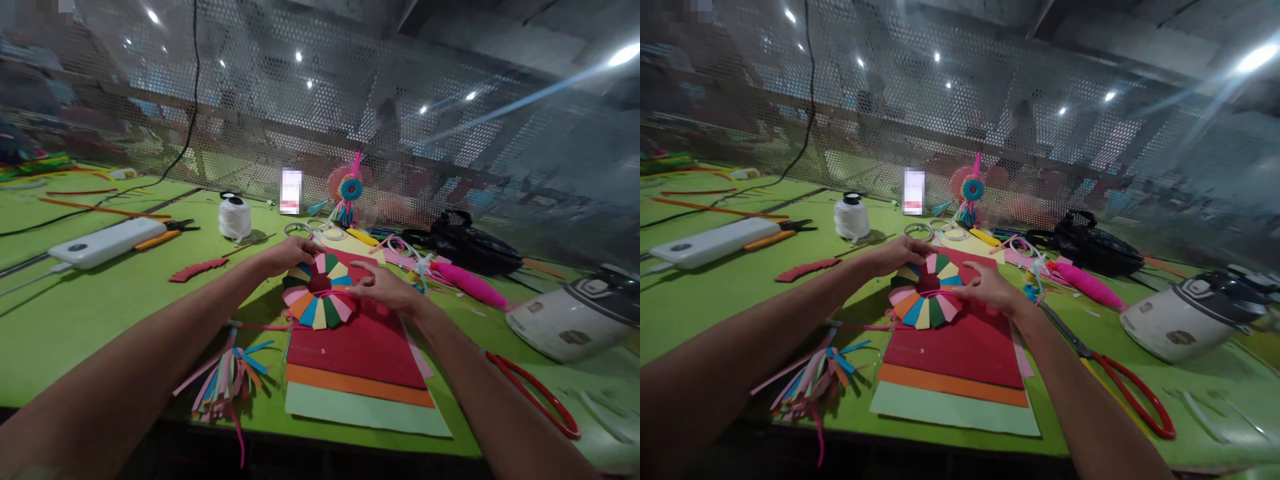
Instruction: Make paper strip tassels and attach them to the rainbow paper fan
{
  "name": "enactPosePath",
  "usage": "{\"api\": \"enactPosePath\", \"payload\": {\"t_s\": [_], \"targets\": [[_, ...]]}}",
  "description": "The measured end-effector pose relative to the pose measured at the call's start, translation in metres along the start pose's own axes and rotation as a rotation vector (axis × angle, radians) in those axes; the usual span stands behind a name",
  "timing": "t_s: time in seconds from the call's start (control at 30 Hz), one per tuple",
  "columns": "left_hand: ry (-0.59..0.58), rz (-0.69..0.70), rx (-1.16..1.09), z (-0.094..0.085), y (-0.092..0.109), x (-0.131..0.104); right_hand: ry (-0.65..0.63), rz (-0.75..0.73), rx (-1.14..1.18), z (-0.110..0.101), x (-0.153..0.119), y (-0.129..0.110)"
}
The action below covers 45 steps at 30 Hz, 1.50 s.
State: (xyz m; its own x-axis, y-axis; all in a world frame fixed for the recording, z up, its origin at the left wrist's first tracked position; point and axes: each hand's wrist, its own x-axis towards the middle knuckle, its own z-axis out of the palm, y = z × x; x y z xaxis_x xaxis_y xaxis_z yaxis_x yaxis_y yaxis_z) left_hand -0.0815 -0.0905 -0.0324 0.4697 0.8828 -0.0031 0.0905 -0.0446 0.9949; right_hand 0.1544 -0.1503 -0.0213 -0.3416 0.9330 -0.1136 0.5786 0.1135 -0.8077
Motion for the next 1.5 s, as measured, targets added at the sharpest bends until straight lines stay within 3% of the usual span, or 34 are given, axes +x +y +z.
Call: {"api": "enactPosePath", "payload": {"t_s": [0.1,0.23,0.4,0.67,0.93,1.17,1.5], "targets": [[0.024,0.019,-0.026,0.001,0.000,0.000,-0.109,0.028,-0.151,-0.018,-0.005,-0.007],[0.015,0.023,-0.037,0.001,0.001,0.000,-0.172,-0.106,-0.324,-0.043,0.002,-0.024],[0.001,0.062,-0.058,-0.001,0.009,0.001,-0.179,-0.226,-0.358,-0.060,0.017,-0.058],[-0.030,0.203,-0.101,0.004,0.034,0.011,-0.035,-0.355,-0.479,-0.068,0.026,-0.099],[-0.093,0.157,-0.086,0.007,0.060,0.017,0.052,-0.379,-0.452,-0.075,0.011,-0.102],[-0.095,0.106,-0.237,0.009,0.056,0.006,0.098,-0.352,-0.446,-0.082,0.007,-0.102],[0.068,0.045,-0.411,0.012,0.046,-0.025,0.020,-0.422,-0.451,-0.071,0.023,-0.120]]}}
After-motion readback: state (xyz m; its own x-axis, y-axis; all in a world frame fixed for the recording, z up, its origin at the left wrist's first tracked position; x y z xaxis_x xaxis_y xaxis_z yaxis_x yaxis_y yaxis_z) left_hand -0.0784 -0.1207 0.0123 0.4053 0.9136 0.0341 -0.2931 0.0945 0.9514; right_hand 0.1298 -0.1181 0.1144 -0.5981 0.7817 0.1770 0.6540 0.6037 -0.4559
